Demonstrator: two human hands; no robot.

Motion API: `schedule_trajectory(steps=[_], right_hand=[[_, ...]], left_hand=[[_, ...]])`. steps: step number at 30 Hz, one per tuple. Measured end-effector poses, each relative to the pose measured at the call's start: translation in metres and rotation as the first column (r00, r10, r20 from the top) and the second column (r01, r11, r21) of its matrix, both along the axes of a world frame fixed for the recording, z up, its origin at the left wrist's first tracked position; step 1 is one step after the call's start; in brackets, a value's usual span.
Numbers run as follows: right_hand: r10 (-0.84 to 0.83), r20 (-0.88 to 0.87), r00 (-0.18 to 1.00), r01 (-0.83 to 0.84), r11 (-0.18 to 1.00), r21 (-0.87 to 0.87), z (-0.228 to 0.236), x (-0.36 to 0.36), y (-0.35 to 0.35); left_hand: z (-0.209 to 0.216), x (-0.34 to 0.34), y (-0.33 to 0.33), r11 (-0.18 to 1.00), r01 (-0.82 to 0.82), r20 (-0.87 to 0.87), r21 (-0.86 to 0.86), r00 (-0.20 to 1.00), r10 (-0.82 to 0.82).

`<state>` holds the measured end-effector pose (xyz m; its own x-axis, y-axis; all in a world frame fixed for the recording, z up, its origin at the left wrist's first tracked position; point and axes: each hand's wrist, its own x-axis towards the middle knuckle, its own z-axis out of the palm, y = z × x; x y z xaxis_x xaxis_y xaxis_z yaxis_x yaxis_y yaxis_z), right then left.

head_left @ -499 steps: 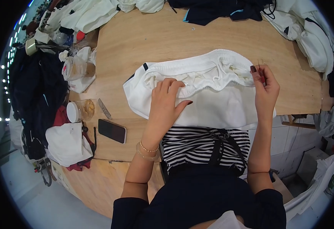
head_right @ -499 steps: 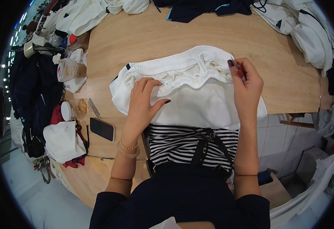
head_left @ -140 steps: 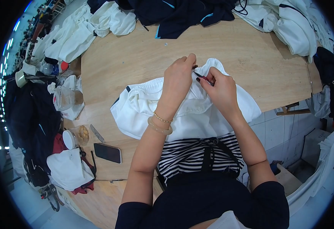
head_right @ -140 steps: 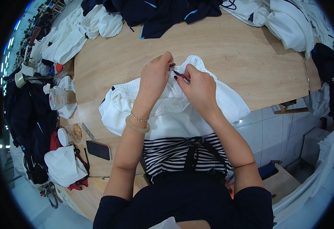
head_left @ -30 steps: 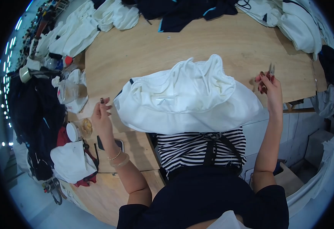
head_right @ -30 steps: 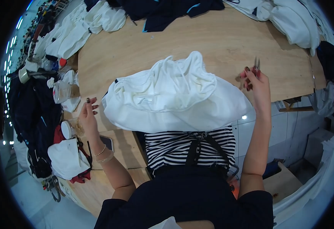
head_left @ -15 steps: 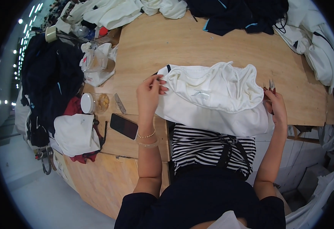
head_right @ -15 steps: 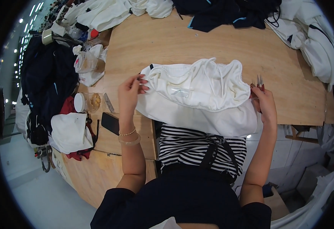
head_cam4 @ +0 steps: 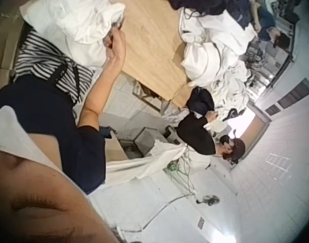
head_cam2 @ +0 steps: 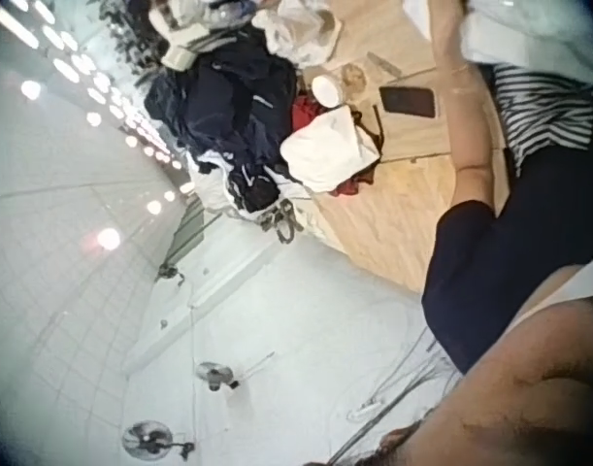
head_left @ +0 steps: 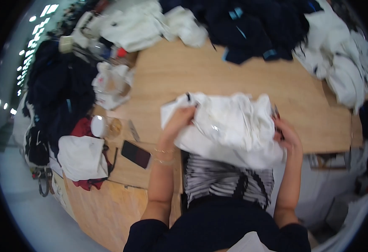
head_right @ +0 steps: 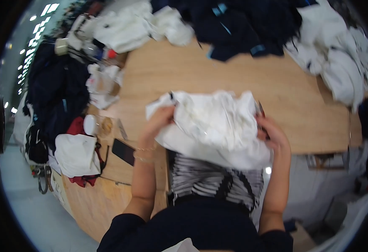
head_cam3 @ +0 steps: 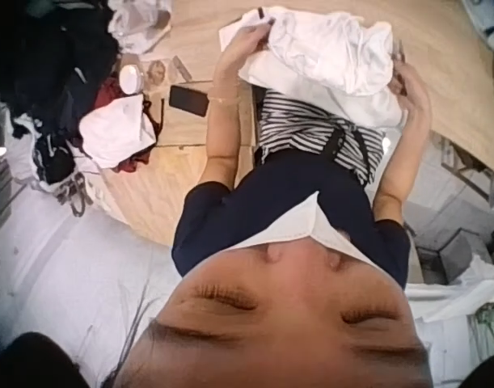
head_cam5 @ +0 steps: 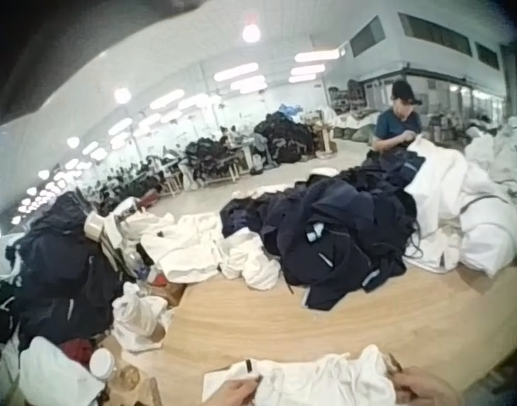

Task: Trimming excess threads from white and blue athletic shorts using small scissors.

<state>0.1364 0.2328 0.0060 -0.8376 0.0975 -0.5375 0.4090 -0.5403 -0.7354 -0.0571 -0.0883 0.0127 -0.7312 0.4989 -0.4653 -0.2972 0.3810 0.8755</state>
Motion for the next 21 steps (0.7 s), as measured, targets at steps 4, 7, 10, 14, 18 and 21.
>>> schedule_trajectory(steps=[4, 7, 10, 14, 18, 21], right_hand=[[-0.140, -0.120, 0.983, 0.109, 0.967, -0.228, 0.003, 0.011, 0.010], [-0.247, -0.023, 0.969, 0.248, 0.968, 0.035, 0.026, 0.003, 0.015], [-0.131, -0.189, 0.973, 0.229, 0.622, 0.749, 0.035, -0.009, 0.052], [-0.018, -0.249, 0.968, 0.249, 0.000, 0.969, 0.071, -0.033, 0.097], [0.119, -0.353, 0.928, 0.368, -0.138, 0.920, 0.140, -0.068, 0.125], [0.192, -0.360, 0.913, 0.385, -0.118, 0.915, 0.232, -0.083, 0.144]], left_hand=[[-0.006, 0.001, 0.015, 0.950, -0.019, 0.228, 0.310, 0.972, -0.055], [0.028, 0.004, 0.025, 0.941, 0.053, 0.219, 0.335, 0.967, -0.133], [0.044, -0.008, 0.024, 0.987, 0.142, -0.175, 0.073, 0.976, -0.127], [0.092, -0.042, 0.019, 0.894, -0.275, -0.675, -0.354, 0.736, -0.040], [0.150, -0.079, 0.041, 0.901, -0.426, -0.898, -0.083, 0.424, 0.118], [0.222, -0.096, 0.045, 0.924, -0.376, -0.943, 0.068, 0.279, 0.183]])
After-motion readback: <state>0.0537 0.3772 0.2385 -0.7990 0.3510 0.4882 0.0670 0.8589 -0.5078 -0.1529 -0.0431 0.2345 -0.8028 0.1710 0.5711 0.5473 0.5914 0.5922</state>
